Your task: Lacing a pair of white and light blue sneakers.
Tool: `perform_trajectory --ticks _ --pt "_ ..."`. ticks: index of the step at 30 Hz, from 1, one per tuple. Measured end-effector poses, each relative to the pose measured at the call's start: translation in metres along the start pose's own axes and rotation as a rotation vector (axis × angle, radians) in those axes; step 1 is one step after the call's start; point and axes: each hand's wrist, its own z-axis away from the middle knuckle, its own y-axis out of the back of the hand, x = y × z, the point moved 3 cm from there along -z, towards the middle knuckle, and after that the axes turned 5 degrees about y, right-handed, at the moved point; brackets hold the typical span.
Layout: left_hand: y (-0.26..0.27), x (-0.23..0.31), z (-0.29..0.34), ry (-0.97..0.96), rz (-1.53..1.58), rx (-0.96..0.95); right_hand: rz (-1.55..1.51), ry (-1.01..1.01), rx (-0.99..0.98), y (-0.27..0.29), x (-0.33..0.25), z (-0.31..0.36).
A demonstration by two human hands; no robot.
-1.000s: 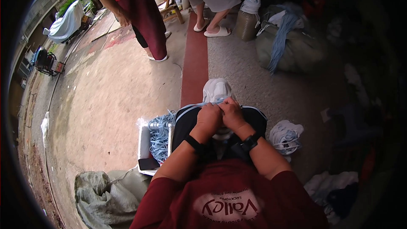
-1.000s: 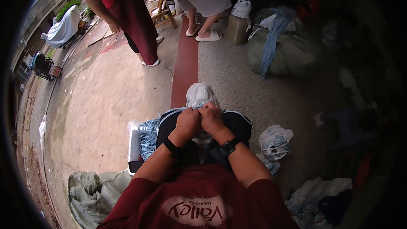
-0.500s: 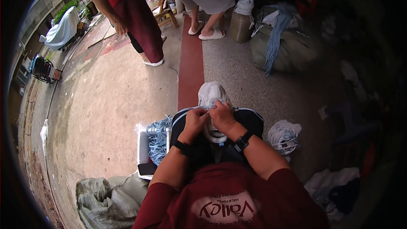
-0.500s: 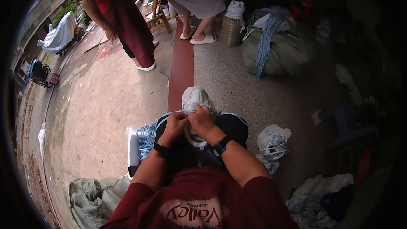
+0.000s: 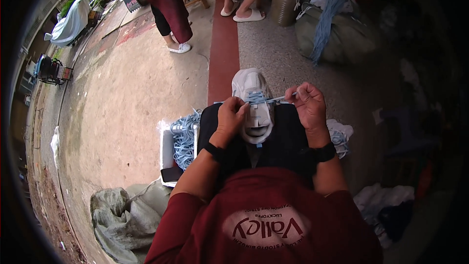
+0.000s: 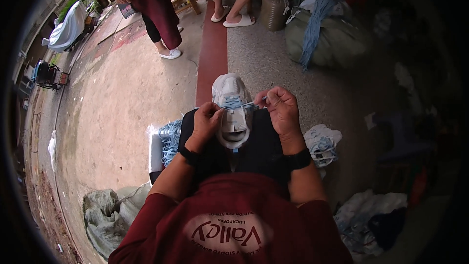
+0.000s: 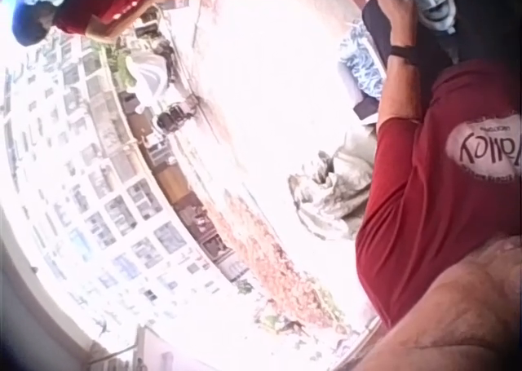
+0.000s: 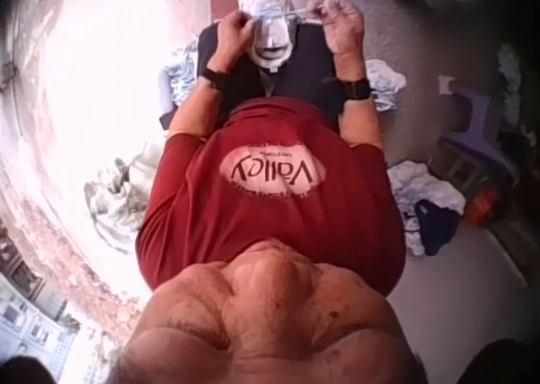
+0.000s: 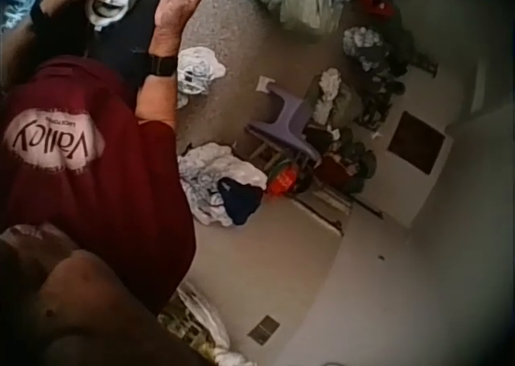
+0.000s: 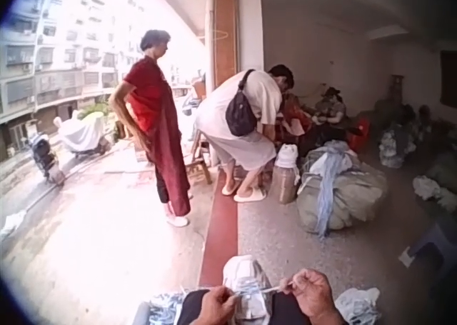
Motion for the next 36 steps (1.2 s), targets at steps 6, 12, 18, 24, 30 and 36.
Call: perform_trajectory --ticks 6,12,18,24,30,36 --pt "0.007 0.041 0.0 -0.318 0.124 0.037 0.385 0.021 -0.164 -0.007 0.017 0.008" --pt "-0.001 0.092 0.009 -0.046 0.633 -0.531 0.713 0.195 -0.265 -0.023 0.009 0.006" --pt "-0.004 0.057 0.009 -0.439 -0.342 -0.284 1.075 -0.034 -0.167 -0.02 0.038 0.005" --pt "0.002 0.049 0.009 -0.644 -0.662 -0.226 1.5 0.124 -0.192 -0.002 0.084 0.009" --pt "0.009 0.035 -0.005 -0.555 -0.807 -0.164 1.431 0.239 -0.493 0.001 0.077 0.0" --pt "0.003 0.031 -0.004 -0.558 -0.764 -0.125 1.709 0.174 -0.778 -0.013 0.075 -0.015"
